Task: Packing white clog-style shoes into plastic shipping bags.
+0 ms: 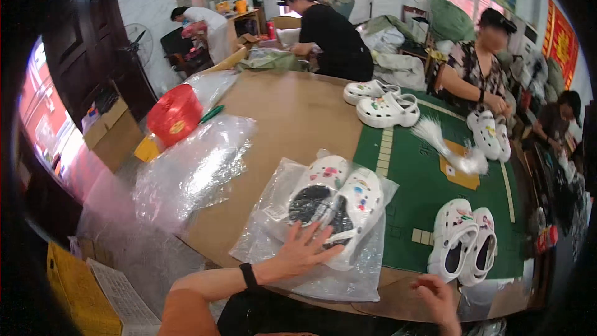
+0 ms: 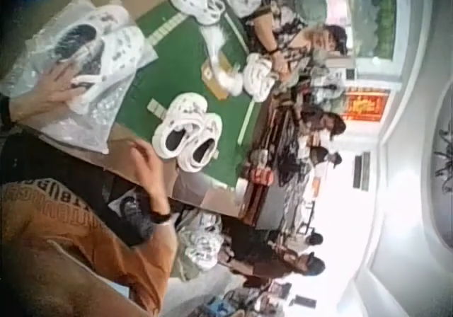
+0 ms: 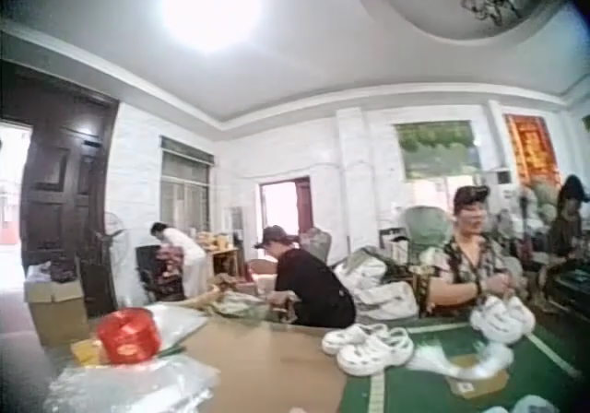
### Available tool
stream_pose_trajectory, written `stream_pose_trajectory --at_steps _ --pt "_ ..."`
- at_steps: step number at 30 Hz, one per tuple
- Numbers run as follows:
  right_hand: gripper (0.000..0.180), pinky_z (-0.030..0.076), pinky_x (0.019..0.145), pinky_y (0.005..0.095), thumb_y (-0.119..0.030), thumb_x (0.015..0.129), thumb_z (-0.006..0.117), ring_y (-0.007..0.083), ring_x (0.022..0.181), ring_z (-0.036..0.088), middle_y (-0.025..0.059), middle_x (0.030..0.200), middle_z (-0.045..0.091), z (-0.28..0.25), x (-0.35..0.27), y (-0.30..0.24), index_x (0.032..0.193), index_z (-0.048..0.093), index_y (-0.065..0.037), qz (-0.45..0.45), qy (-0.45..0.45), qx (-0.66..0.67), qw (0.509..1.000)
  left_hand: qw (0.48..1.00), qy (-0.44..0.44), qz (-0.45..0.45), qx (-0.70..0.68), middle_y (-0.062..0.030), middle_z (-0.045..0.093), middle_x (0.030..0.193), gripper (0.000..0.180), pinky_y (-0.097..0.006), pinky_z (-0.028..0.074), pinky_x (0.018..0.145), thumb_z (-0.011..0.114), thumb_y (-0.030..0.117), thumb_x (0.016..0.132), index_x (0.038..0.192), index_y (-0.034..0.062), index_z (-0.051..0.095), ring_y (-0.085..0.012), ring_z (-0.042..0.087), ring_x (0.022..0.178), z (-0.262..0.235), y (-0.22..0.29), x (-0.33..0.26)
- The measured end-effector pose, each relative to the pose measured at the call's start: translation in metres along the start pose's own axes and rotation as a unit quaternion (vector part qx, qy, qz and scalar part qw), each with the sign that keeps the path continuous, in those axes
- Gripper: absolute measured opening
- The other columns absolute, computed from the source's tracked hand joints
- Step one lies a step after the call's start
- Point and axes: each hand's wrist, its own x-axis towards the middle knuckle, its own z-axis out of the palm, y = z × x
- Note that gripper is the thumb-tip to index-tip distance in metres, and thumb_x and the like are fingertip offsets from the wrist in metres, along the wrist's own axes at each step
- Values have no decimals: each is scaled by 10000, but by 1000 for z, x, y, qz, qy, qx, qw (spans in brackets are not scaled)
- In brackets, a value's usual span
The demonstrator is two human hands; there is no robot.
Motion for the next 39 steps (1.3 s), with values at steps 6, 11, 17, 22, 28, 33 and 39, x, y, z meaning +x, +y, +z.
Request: stream_pose_trajectory --at_steps 6,11,17,22,28,33,39 --pt "510 503 766 391 -402 928 410 269 965 554 185 1173 492 111 35 30 1286 318 -51 232 -159 286 916 993 58 22 -99 -112 423 1313 453 -534 352 881 531 207 776 1224 258 498 -291 466 1130 -18 15 1" --pt "332 512 632 297 -300 913 489 174 825 572 82 996 550 141 68 36 1132 475 -50 238 -86 213 944 995 34 45 -87 -115 476 1246 405 -543 334 920 528 213 783 1186 184 511 -315 398 1191 -18 20 -17" --pt "251 512 601 301 -253 900 515 157 810 580 88 956 572 162 67 48 1051 504 -53 199 -92 233 947 967 -10 44 -250 -95 574 990 326 -408 423 758 574 262 780 1068 108 575 -244 546 931 -30 20 -31" --pt "221 491 629 266 -227 894 535 132 755 570 80 872 589 165 58 45 1017 509 -46 198 -28 267 943 677 -292 -212 -642 -108 599 777 381 -345 472 663 459 367 902 1065 50 594 -184 582 697 -28 32 -62" --pt "206 442 558 210 -202 872 566 102 636 545 59 796 588 175 45 44 944 534 -13 166 -65 309 934 270 -221 -399 -848 -43 593 846 395 -239 443 615 410 388 928 1021 36 563 -116 548 745 0 53 -54" --pt "197 409 482 213 -190 878 554 97 615 550 53 744 600 187 41 36 948 495 -15 134 -18 236 962 300 -78 -446 -840 -38 531 670 277 -265 367 564 485 274 912 762 46 530 -140 499 622 -8 72 -40" --pt "271 379 483 213 -268 879 568 76 559 485 23 670 546 200 27 50 1033 471 -67 88 16 280 956 287 -41 -517 -805 -18 488 631 204 -261 361 503 520 222 900 765 70 498 -124 451 542 -14 67 -44"
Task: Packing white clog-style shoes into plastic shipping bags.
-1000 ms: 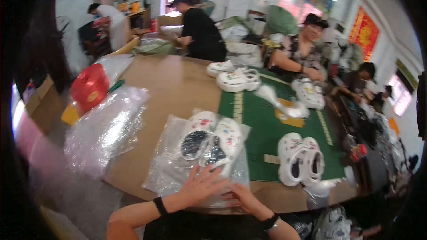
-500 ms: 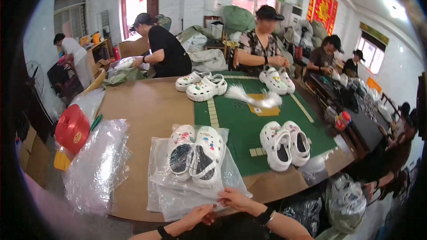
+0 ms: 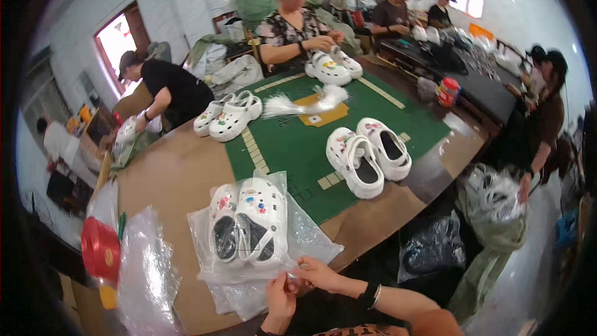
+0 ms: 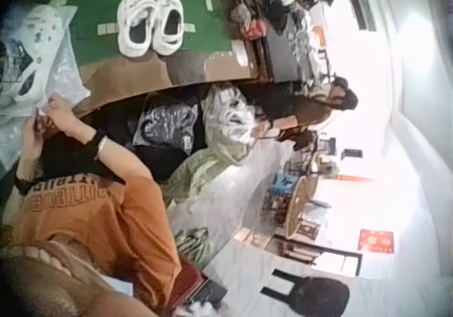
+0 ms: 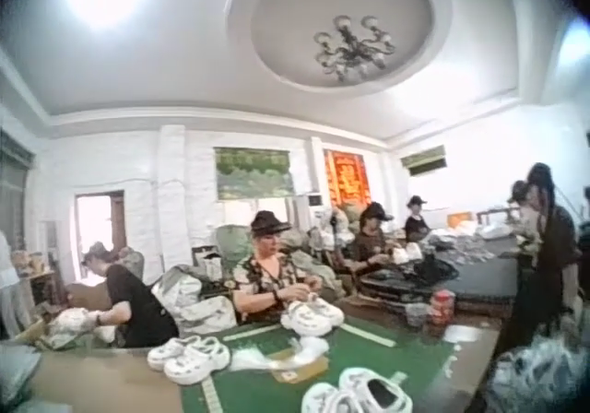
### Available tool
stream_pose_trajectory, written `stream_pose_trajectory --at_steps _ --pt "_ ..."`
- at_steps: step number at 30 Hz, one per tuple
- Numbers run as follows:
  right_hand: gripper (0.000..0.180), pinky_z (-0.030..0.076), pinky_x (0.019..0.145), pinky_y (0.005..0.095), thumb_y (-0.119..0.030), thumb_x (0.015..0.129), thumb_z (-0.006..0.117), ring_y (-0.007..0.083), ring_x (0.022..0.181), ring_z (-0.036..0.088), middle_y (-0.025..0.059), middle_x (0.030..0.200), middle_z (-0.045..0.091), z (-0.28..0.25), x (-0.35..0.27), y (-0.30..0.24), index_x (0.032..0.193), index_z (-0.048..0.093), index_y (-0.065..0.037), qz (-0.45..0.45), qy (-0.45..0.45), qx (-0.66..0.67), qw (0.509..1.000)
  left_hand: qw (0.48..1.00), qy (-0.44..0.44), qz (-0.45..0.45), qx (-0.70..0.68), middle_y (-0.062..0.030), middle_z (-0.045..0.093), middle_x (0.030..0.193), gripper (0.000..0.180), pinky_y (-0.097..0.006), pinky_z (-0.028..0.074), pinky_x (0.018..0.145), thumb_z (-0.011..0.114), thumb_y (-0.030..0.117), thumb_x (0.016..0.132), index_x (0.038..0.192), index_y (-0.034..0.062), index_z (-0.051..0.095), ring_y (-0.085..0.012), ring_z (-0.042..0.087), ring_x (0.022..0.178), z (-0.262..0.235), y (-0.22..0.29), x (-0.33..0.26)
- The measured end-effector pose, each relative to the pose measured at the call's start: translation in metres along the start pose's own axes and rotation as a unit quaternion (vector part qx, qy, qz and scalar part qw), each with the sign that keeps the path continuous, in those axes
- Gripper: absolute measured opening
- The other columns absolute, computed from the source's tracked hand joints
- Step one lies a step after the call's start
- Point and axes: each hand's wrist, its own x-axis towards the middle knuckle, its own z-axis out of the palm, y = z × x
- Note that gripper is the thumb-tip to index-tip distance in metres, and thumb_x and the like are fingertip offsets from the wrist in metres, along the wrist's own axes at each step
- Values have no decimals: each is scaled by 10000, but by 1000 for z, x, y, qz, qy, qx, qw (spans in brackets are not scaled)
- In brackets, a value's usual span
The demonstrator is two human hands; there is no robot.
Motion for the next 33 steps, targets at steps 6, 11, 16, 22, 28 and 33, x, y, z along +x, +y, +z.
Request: stream_pose_trajectory --at_steps 6,11,16,22,28,33 --pt "214 392 467 239 -222 884 531 96 550 499 38 658 552 -3 -11 -13 981 477 -38 -43 0 -28 999 994 65 84 23 18 432 556 208 -234 305 346 557 232 872 736 98 474 -83 385 432 -51 19 29" --pt "182 398 440 252 -208 884 486 112 523 507 69 649 562 -29 -10 -5 902 466 -27 -23 -20 -8 1000 948 171 243 111 -52 481 640 206 -304 365 492 506 226 879 756 62 490 -173 423 526 -103 86 17" --pt "263 424 437 251 -280 894 486 123 507 513 89 677 569 -45 -30 5 919 470 -18 2 -18 50 999 790 242 395 403 -95 510 753 245 -291 416 600 525 211 876 912 -30 504 -193 482 662 -31 70 -44" --pt "439 487 489 246 -425 851 553 127 592 553 83 736 575 -25 -16 -2 954 533 0 79 -58 -67 993 806 258 383 371 -134 400 1271 506 -286 395 863 503 175 878 1315 16 302 -205 451 1090 -95 85 -21" --pt "441 506 509 246 -387 880 525 135 605 564 121 798 594 -27 -27 -26 1026 514 29 163 -42 -31 985 826 174 338 417 -61 517 1085 285 -284 367 898 520 200 901 1128 28 505 -149 478 1025 -77 110 -22" --pt "423 522 537 261 -359 901 493 145 651 582 150 864 610 -12 -25 -23 1046 502 39 166 -46 -41 984 838 154 245 463 -161 489 1208 516 -321 386 905 587 324 847 1214 -7 440 -235 466 1120 -105 109 -16"
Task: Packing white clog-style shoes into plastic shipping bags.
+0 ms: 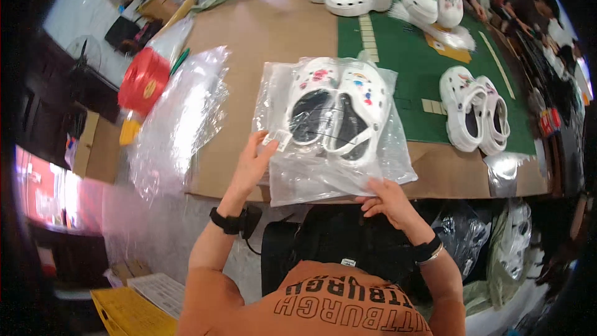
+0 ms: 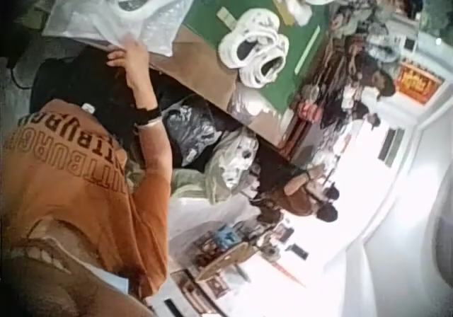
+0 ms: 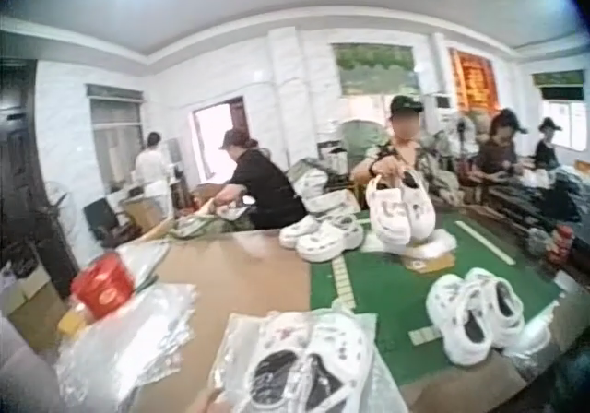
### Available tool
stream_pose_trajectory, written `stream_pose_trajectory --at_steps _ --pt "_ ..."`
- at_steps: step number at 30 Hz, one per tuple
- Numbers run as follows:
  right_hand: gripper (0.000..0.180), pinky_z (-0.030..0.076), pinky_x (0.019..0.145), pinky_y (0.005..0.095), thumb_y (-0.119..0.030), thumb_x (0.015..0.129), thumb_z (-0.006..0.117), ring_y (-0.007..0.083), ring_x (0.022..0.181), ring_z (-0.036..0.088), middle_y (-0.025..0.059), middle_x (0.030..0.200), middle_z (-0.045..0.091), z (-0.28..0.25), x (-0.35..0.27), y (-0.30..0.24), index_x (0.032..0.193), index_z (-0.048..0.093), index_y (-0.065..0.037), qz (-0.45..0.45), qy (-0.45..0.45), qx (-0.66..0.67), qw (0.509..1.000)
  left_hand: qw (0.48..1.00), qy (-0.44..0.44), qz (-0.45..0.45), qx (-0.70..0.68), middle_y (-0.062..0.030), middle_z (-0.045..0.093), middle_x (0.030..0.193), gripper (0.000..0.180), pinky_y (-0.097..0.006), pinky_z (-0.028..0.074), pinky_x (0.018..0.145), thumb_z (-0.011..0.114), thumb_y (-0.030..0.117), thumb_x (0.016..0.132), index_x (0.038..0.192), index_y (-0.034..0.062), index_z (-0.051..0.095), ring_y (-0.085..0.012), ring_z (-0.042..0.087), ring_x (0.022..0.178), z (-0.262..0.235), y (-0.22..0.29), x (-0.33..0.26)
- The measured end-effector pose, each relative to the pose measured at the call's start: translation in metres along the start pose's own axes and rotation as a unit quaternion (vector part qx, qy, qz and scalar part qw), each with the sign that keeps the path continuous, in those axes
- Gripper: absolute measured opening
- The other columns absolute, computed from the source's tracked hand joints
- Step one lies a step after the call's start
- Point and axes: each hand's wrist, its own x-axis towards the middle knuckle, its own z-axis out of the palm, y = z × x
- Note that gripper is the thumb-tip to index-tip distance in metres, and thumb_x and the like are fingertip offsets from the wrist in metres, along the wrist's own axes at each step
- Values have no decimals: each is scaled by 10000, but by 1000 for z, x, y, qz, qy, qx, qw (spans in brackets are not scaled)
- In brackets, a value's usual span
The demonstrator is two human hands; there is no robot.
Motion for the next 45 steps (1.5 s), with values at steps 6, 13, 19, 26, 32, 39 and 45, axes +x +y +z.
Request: stream_pose_trajectory --at_steps 6,13,19,26,32,39,45 --pt "314 534 590 267 -264 919 479 150 704 606 144 895 620 -11 4 -2 1050 498 21 -55 33 23 998 966 -94 -179 -160 -102 510 1042 494 -249 459 611 616 227 830 1232 28 412 -140 548 826 2 5 5" --pt "274 530 623 269 -222 912 500 141 715 617 150 899 635 -11 -13 -42 1056 498 12 -98 -12 41 994 987 -15 -28 -158 -28 546 722 259 -216 408 522 572 53 778 1031 21 529 -89 510 575 -5 24 11" --pt "301 502 623 241 -275 916 492 130 717 621 144 913 645 51 -39 -161 1032 520 1 -299 -42 -51 952 978 45 121 -161 2 549 681 253 -206 403 541 564 71 783 1030 19 572 -69 497 585 -53 95 14" --pt "278 458 477 184 -257 924 482 98 583 599 172 871 654 31 -128 -198 971 547 9 -363 -13 -22 931 979 -42 161 -118 -30 588 795 273 -211 436 614 510 53 797 1056 -14 568 -73 526 666 -53 165 -10" --pt "300 471 549 233 -277 921 483 112 628 603 145 903 655 -19 -222 -171 967 562 9 -395 142 -48 906 963 -139 188 -132 -80 574 905 345 -246 459 675 470 61 828 1162 -20 491 -129 539 768 16 182 -13" --pt "271 491 628 188 -294 885 546 58 745 589 72 920 654 -144 -390 -144 980 567 -42 -323 492 -149 795 925 -350 132 -60 -59 543 759 255 -248 463 618 488 -20 806 1057 -35 528 -120 536 682 89 177 -7" --pt "229 397 612 210 -267 906 482 42 703 503 4 844 611 -324 -440 -48 933 570 -58 -387 667 -106 628 920 -374 114 8 -69 579 753 227 -261 476 633 536 28 804 1025 -22 558 -137 569 689 134 176 -12"
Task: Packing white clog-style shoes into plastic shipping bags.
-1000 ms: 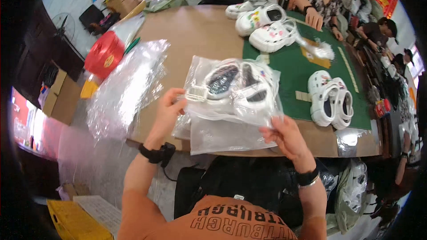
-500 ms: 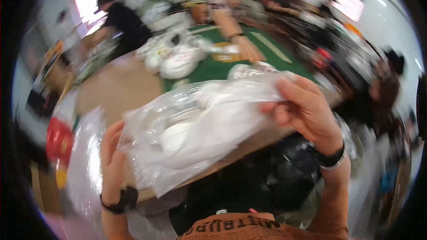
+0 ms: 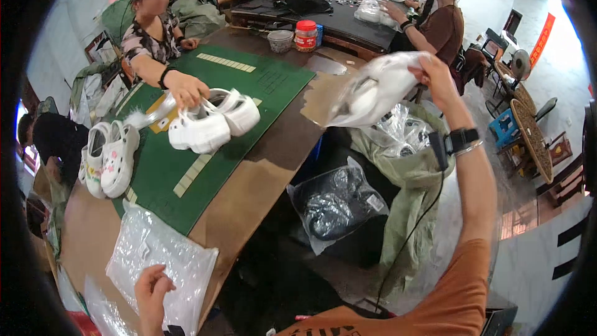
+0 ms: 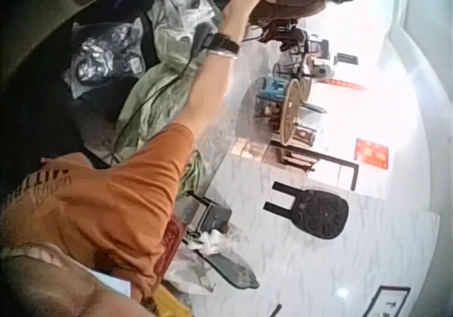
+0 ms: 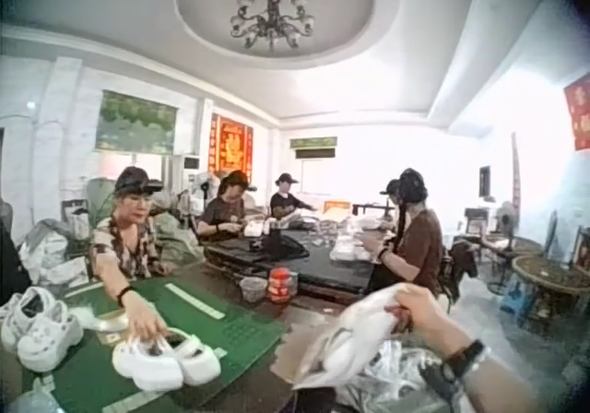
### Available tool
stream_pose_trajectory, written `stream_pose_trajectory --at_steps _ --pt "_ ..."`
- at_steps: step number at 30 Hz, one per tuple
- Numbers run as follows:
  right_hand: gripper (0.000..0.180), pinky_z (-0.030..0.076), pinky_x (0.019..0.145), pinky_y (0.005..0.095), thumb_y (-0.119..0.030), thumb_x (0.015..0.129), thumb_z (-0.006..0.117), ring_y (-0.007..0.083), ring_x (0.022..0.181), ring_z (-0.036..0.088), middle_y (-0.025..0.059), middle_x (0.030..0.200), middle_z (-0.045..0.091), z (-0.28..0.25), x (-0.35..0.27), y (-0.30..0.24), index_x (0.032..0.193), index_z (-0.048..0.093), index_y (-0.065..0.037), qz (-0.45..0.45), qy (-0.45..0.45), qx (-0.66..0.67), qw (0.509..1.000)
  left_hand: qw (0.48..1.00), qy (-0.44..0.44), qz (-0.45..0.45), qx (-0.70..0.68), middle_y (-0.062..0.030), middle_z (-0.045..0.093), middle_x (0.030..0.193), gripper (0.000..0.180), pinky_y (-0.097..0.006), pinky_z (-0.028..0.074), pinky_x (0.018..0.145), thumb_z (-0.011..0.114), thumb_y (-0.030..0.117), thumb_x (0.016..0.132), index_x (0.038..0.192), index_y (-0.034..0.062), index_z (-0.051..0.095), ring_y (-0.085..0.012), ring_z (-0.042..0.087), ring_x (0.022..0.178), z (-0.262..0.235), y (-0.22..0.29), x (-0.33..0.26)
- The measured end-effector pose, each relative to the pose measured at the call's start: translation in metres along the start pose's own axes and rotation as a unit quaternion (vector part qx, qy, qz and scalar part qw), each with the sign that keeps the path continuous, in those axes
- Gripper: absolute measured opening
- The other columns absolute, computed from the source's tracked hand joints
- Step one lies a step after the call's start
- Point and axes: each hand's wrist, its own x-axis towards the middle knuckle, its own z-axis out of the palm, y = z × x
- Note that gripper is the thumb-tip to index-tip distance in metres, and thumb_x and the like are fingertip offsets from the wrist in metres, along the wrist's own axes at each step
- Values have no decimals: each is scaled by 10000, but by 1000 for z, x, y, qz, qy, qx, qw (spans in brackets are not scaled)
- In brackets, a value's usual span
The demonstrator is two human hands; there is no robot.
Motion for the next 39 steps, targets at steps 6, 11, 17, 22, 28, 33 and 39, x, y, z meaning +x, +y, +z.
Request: stream_pose_trajectory --at_steps 6,11,17,22,28,33,39 --pt "266 422 675 344 -260 873 481 223 728 547 103 826 603 5 -33 256 899 575 -12 99 384 -122 910 995 -19 -59 82 -63 565 881 313 -264 447 716 556 142 872 1141 -15 529 -137 527 788 23 10 -18" --pt "327 443 719 412 -317 796 538 317 812 587 163 902 612 -122 -99 491 935 590 -26 152 240 -256 924 989 -102 -89 55 -32 565 854 318 -250 445 718 540 127 879 1169 -2 525 -114 527 773 55 -23 6" --pt "255 464 606 427 -226 592 722 349 693 560 145 690 579 -41 -62 411 727 601 -46 4 48 -588 807 980 -62 -100 160 -123 583 923 345 -309 458 747 549 119 842 1153 -24 506 -192 567 842 53 -18 -14" --pt "313 358 727 412 -380 871 420 151 904 539 -3 1152 565 -115 -84 451 1113 462 -185 382 223 221 869 968 -130 -38 212 -108 620 859 295 -280 471 688 577 147 840 1115 41 562 -168 597 754 72 -2 19" --pt "316 385 597 260 -412 826 446 161 649 478 29 789 556 -26 -102 464 816 489 -99 423 92 164 886 971 -87 -35 221 -71 619 872 289 -274 469 685 568 153 855 1128 58 565 -145 571 738 45 -7 -8" --pt "438 384 687 317 -494 780 512 138 850 506 2 939 559 -66 -36 456 1024 508 -130 365 272 214 864 978 -105 21 182 -78 599 852 299 -291 472 682 541 186 873 1153 81 546 -179 578 744 21 -38 -2" --pt "297 385 661 303 -342 816 556 112 762 503 -35 891 547 76 52 305 1045 538 -153 309 106 190 926 966 -77 -37 245 -91 599 877 326 -319 472 696 547 215 874 1183 116 527 -213 588 782 -28 -58 -35"
